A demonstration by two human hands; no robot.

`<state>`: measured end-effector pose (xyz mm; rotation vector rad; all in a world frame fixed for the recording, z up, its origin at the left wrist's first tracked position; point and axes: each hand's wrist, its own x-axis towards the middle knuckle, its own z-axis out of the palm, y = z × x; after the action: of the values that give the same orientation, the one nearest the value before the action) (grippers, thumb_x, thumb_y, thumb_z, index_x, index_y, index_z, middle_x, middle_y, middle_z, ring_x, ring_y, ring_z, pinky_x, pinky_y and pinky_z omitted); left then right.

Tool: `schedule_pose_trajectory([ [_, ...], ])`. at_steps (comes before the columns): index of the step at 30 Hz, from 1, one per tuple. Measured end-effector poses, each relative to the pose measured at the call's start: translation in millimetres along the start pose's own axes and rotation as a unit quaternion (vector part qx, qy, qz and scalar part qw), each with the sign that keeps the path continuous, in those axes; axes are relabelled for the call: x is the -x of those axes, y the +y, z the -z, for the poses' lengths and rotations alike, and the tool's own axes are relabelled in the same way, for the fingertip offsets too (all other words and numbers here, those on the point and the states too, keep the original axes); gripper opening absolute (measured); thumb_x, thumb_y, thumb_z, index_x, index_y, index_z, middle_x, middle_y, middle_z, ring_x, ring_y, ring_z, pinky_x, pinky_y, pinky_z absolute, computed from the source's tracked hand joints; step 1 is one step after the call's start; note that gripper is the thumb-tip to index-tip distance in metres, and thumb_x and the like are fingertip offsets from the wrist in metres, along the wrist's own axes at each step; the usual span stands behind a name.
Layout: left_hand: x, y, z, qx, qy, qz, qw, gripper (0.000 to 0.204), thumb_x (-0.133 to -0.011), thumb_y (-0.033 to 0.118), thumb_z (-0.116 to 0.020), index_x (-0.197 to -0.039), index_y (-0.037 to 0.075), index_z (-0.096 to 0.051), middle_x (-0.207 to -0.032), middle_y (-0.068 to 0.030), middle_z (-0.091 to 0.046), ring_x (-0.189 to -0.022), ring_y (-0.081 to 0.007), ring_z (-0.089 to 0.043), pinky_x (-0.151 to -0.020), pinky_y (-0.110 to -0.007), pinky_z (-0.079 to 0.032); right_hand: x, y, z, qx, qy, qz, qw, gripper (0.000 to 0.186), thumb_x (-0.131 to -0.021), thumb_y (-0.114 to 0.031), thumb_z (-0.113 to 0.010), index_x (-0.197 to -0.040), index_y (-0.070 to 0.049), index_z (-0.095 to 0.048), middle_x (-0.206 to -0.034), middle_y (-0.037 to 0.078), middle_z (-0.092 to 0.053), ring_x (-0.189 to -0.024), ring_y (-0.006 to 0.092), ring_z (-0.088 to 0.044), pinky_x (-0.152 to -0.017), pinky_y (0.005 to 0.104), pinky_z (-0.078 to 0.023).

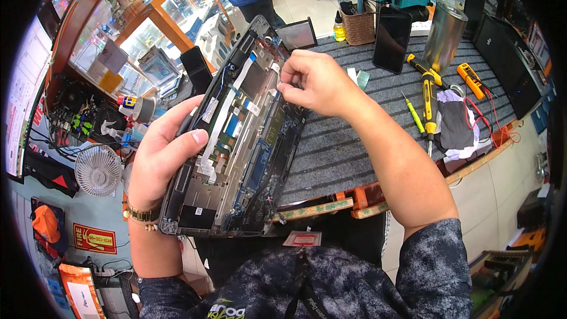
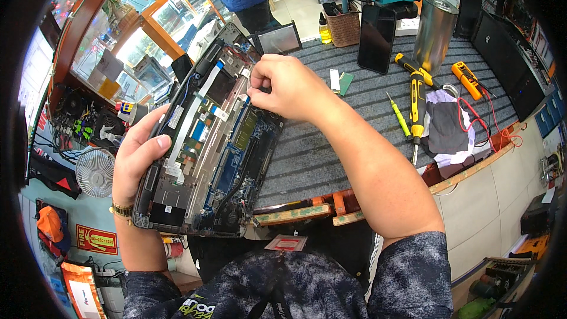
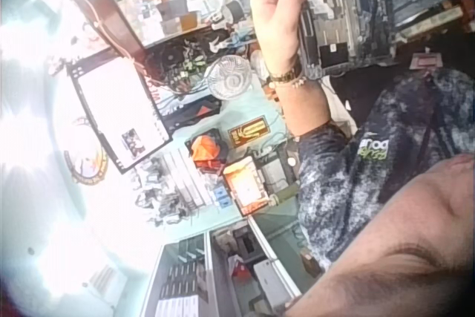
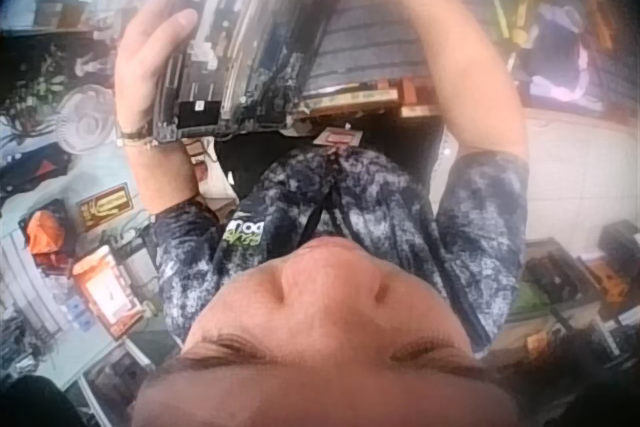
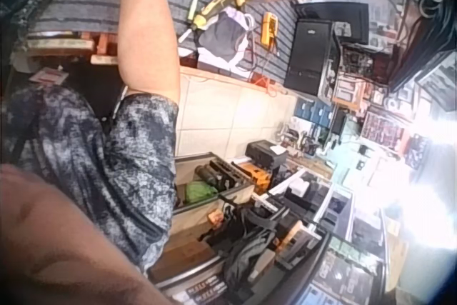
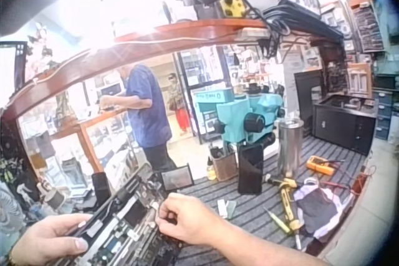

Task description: The person manipulates internal laptop components by disconnecting a ribbon cable, removing a small circuit board, and then installing a RAM module into a slot.

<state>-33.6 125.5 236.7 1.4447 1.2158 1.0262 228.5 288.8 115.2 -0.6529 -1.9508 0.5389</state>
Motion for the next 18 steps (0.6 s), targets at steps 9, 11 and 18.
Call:
schedule_pose_trajectory([
  [9, -0.4, -0.1, -0.8, -0.002, 0.0, -0.002, 1.0, 0.062, -0.101, 0.012, -0.069, -0.156, -0.01, -0.052, -0.132, -0.0133, -0.074, -0.113, -0.0154, -0.071, -0.101, -0.031, -0.055, -0.2, 1.3, -2.4, 0.009, 0.004, 0.033, 0.999, 0.019, -0.091, -0.017, -0.084, -0.093, -0.001, -0.074, -0.091, 0.014, -0.071, -0.083, 0.0287, -0.072, -0.077, 0.0397, -0.059],
  [11, -0.4, -0.3, -0.1, -0.003, 0.0, -0.001, 1.0, 0.062, -0.101, 0.012, -0.069, -0.156, -0.01, -0.052, -0.133, -0.0132, -0.074, -0.113, -0.0153, -0.071, -0.101, -0.031, -0.055, 0.0, 0.8, -1.8, 0.015, 0.002, 0.032, 0.999, 0.019, -0.091, -0.016, -0.084, -0.094, -0.001, -0.074, -0.091, 0.014, -0.071, -0.085, 0.0291, -0.072, -0.078, 0.0399, -0.059],
  [18, -0.5, 0.1, 0.6, -0.01, -0.003, -0.002, 1.0, 0.061, -0.102, 0.011, -0.068, -0.157, -0.009, -0.051, -0.134, -0.0133, -0.074, -0.113, -0.0151, -0.071, -0.1, -0.031, -0.055, 0.4, 7.0, 3.1, -0.016, -0.02, 0.033, 0.999, 0.013, -0.094, -0.009, -0.083, -0.098, -0.002, -0.073, -0.089, 0.004, -0.064, -0.077, 0.0131, -0.064, -0.07, 0.03, -0.054],
])
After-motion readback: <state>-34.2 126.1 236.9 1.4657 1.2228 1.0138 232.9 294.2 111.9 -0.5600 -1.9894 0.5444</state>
